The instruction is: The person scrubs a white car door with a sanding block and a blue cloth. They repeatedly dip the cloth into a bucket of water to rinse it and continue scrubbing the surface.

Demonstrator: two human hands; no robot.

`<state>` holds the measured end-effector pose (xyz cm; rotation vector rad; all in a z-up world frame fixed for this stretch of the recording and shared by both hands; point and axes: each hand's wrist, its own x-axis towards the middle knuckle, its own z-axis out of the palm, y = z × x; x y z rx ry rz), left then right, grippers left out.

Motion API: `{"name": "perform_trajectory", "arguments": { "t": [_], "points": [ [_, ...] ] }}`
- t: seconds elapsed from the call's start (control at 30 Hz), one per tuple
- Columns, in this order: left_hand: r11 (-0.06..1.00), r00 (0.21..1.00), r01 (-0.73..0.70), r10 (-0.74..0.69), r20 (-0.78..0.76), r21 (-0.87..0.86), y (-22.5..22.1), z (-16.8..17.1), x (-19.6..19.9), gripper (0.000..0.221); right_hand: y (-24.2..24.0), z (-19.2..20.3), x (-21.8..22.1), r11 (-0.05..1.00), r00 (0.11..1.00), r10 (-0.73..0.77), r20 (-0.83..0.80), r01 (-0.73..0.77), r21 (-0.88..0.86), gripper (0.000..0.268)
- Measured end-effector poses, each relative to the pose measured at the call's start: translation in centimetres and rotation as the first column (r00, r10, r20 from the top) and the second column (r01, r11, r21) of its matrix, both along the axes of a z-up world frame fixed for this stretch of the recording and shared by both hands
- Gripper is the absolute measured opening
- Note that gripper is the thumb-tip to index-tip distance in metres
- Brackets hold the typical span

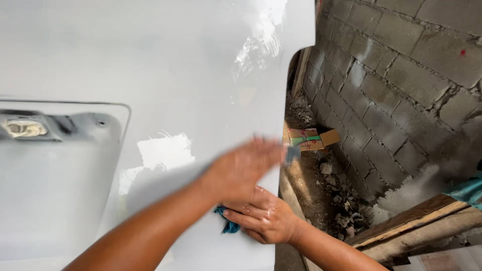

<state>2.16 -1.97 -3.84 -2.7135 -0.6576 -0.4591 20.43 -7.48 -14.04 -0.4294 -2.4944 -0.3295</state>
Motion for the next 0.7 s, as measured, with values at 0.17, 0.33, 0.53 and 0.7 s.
{"name": "perform_trajectory", "arguments": {
  "t": [0.17,0.33,0.53,0.7],
  "points": [
    [0.866,0.824,-0.476,0.378,0.422,0.154,6.8,10.3,-1.1,0.094,-0.1,1.0,-0.5,0.99,0.997,-0.048,0.056,0.039,0.138,0.057],
    [0.821,0.829,-0.534,0.459,0.32,0.204,4.6,8.3,2.3,0.108,0.0,1.0,-0.4,0.989,0.997,-0.056,0.044,0.049,0.136,0.058],
    [0.956,0.894,-0.288,0.243,0.377,0.065,7.6,10.4,-1.4,0.103,-0.1,1.1,-0.3,0.991,0.996,-0.057,0.062,0.049,0.127,0.058],
    [0.644,0.616,-0.747,0.578,0.535,0.165,3.3,8.0,-9.3,0.099,-0.3,1.1,-0.4,0.992,0.993,-0.08,0.083,0.071,0.101,0.059]
  ]
}}
